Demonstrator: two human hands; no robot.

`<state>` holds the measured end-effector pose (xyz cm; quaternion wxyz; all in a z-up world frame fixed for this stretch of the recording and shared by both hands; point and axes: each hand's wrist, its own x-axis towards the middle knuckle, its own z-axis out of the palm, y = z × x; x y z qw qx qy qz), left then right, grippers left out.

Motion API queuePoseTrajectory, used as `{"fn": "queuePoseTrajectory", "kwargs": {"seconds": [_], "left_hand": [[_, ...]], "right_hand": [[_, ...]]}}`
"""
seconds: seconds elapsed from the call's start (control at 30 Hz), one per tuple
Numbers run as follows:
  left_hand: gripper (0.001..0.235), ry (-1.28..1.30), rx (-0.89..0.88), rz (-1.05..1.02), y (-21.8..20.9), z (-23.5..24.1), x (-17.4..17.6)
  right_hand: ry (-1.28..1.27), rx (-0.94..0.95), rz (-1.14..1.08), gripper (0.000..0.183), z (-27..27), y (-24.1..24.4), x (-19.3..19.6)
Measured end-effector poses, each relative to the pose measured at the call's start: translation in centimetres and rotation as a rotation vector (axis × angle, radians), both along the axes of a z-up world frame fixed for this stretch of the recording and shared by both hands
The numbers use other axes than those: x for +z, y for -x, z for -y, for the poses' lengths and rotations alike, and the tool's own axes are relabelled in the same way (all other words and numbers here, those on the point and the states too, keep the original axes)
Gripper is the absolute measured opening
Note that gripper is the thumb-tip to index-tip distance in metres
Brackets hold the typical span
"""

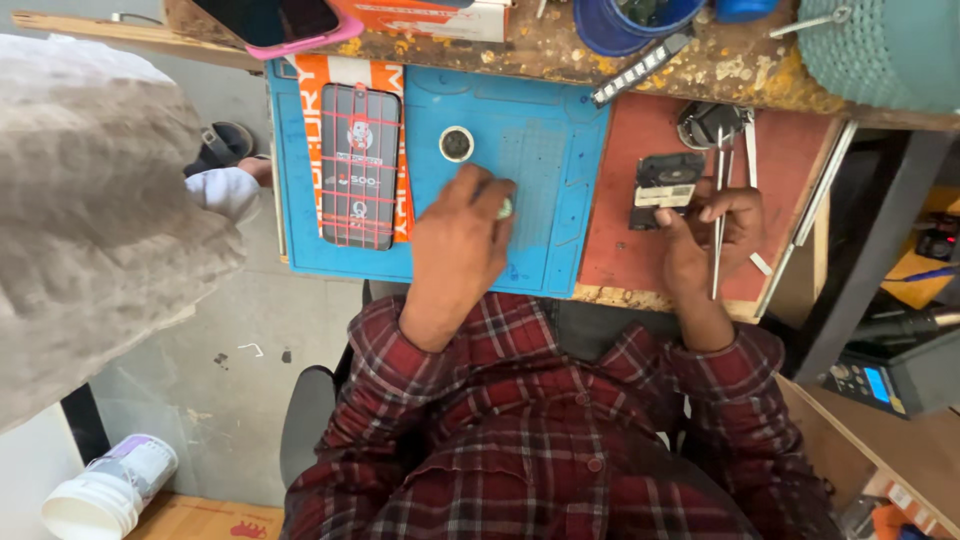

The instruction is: The person sits on the floor and uses tweezers and a small tool to manipulate a small electronic component, likely a phone battery or circuit board. They repeatedly adjust and probe the component while seated.

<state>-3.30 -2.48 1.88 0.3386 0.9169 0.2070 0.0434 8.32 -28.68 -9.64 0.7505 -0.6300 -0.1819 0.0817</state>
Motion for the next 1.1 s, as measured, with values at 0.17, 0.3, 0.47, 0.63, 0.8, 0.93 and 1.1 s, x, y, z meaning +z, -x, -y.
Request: {"fn": "queuePoseTrajectory", "kwargs": {"seconds": [0.17,0.3,0.47,0.63,0.8,0.93,1.1], "left_hand": [[0.038,-0.129,0.093,0.057,0.7,-1.2,0.4],[0.037,-0.137,0.133,0.168,0.9,-1.4,1.9],[0.040,0.320,0.128,0.178,-0.3,-0.6,1.8],[0.040,0.536,0.185,0.172,-3.1,-0.6,-0.8],[0.022,0.560,0.165,0.239,-3.2,-1.0,-1.6],[0.023,0.517,0.214,0.238,-2.4,-1.1,-1.5],[0.024,0.457,0.203,0.199,-2.7,-1.3,-1.1]], "right_hand": [[0.077,0.030,0.080,0.045,-3.8,1.5,1.8],[0.088,0.080,0.022,0.044,-8.4,2.6,2.7],[0.132,0.059,0.055,0.044,-11.1,3.2,2.9],[0.228,0.067,0.114,0.044,-11.0,2.7,3.1],[0.425,0.094,0.526,0.036,-9.4,0.6,6.6],[0.638,0.103,0.802,0.045,-9.1,-2.1,9.6],[0.738,0.065,1.178,0.042,-12.0,-5.6,9.3]]}}
